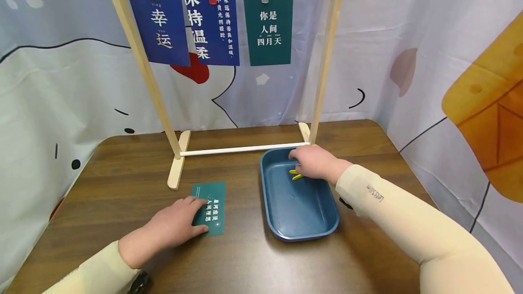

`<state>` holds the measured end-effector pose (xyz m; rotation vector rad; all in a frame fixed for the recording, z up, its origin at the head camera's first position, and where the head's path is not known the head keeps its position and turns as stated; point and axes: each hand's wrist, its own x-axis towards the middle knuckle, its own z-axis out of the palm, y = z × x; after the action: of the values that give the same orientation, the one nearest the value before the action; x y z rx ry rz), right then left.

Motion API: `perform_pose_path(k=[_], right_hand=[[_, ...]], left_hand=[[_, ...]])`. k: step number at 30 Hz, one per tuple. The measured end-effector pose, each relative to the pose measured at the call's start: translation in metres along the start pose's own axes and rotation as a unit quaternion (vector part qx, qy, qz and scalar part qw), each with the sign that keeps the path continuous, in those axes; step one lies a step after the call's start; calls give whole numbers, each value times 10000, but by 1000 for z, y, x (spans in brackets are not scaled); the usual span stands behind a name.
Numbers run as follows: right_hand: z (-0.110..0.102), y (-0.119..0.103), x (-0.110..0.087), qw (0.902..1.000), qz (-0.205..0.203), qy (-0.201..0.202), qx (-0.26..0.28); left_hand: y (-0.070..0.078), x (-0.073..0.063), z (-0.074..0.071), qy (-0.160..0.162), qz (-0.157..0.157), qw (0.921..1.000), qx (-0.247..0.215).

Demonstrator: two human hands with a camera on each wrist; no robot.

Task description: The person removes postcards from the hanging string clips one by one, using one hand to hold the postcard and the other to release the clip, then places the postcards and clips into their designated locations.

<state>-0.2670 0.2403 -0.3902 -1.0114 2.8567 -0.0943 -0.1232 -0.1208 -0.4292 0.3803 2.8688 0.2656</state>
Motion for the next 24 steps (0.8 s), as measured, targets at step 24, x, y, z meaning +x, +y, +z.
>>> perform_pose_path(k=[24], right_hand=[[-74, 7, -2, 9336, 23, 3532, 598]], left_hand=[[59, 71, -76, 2270, 295, 9233, -3084]])
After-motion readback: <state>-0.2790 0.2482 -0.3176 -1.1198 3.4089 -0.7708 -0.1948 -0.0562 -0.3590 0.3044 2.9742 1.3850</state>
